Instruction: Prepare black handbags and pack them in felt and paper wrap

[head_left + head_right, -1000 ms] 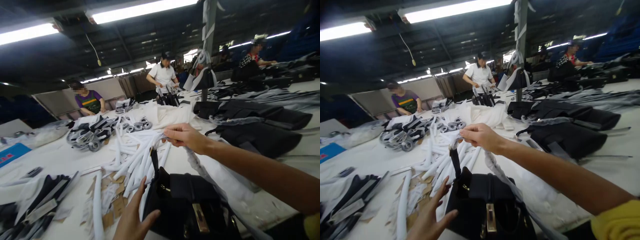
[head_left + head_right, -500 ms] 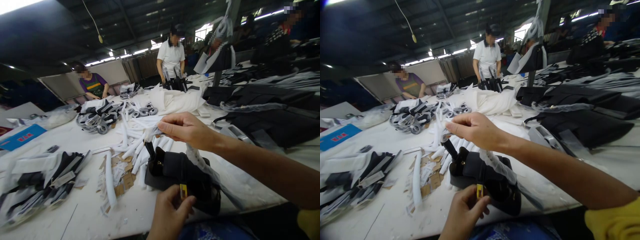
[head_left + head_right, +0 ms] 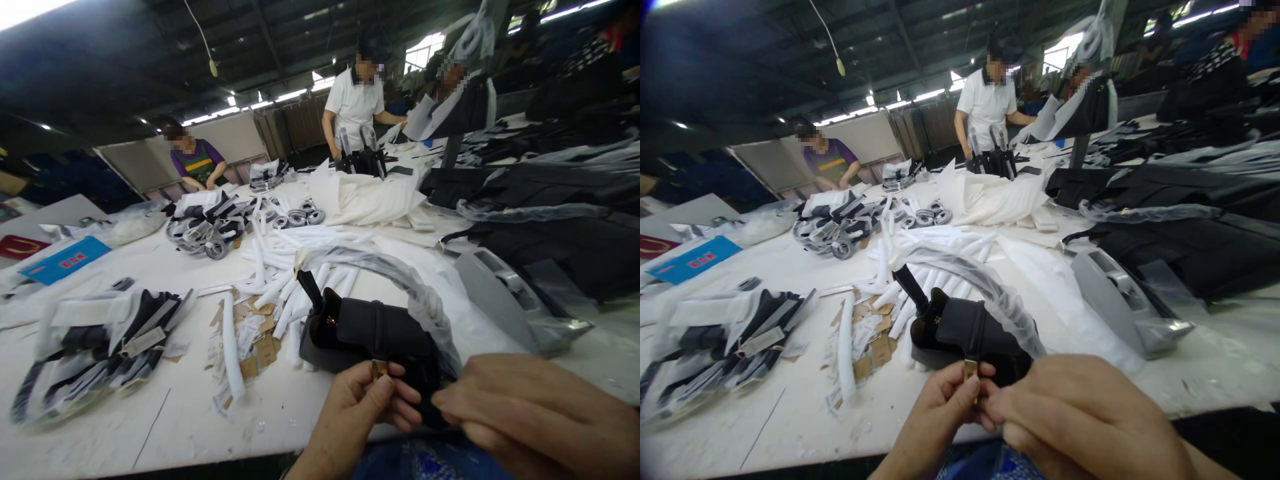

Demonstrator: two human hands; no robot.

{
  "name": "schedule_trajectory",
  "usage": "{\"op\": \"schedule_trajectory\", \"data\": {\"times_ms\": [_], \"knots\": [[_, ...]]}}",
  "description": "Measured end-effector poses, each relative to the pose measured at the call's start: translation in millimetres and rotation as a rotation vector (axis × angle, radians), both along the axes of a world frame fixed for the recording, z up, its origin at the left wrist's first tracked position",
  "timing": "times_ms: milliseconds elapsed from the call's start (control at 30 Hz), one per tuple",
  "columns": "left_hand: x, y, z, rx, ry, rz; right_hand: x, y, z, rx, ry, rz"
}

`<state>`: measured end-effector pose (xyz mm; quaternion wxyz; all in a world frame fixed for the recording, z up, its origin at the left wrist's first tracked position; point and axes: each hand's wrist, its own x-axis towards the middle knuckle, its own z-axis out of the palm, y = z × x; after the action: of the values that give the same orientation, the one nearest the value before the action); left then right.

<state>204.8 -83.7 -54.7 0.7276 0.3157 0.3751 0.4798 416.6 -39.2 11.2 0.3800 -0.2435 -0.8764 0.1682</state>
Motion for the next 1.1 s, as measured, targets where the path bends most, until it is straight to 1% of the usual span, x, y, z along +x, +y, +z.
{"op": "schedule_trajectory", "data": {"times_ms": [33,67,100,167,233,300,400,467,567,633,733,833,967,1033,1100], "knots": [[-1.7,-1.1,1.3,-0.002,-0.026,-0.012,-3.6,-5.1,-8.9,-0.080,-0.035,0.006],[-3.5,-2.2,2.3,0.000,-0.038,-0.022,-9.1,-8.0,-16.4,-0.163,-0.051,-0.023],[-5.3,-3.3,3.2,0.009,-0.033,-0.029,-15.4,-9.3,-22.4,-0.226,-0.048,-0.075],[-8.5,-5.0,4.1,0.046,0.013,-0.007,-26.6,-9.5,-29.9,-0.299,-0.021,-0.182],[-10.6,-5.4,4.7,0.082,0.061,0.038,-33.2,-9.7,-32.3,-0.342,-0.006,-0.232],[-10.9,-4.9,5.4,0.086,0.064,0.061,-36.1,-11.1,-31.7,-0.410,-0.011,-0.221],[-9.0,-3.5,5.9,0.068,0.002,0.064,-39.2,-13.3,-29.8,-0.552,0.006,-0.183],[-7.8,-2.9,5.3,0.056,-0.032,0.093,-42.2,-13.6,-30.2,-0.629,0.026,-0.174],[-7.7,-1.7,3.3,0.041,-0.031,0.131,-45.5,-12.3,-34.7,-0.655,0.053,-0.224],[-8.2,-0.1,2.0,0.031,-0.023,0.147,-45.7,-10.7,-38.8,-0.633,0.043,-0.276],[-8.2,3.0,0.6,0.001,-0.038,0.184,-43.6,-8.0,-42.3,-0.592,-0.003,-0.302],[-6.5,5.5,-0.5,-0.005,-0.042,0.211,-41.4,-5.5,-40.6,-0.585,-0.030,-0.297],[-4.8,7.8,0.6,0.022,-0.014,0.215,-40.8,-2.8,-34.0,-0.623,-0.027,-0.257],[-5.1,8.8,2.9,0.064,0.031,0.221,-41.2,-1.5,-30.5,-0.658,-0.004,-0.225],[-6.0,9.2,5.7,0.131,0.124,0.240,-41.6,0.0,-27.9,-0.687,0.025,-0.193]]}}
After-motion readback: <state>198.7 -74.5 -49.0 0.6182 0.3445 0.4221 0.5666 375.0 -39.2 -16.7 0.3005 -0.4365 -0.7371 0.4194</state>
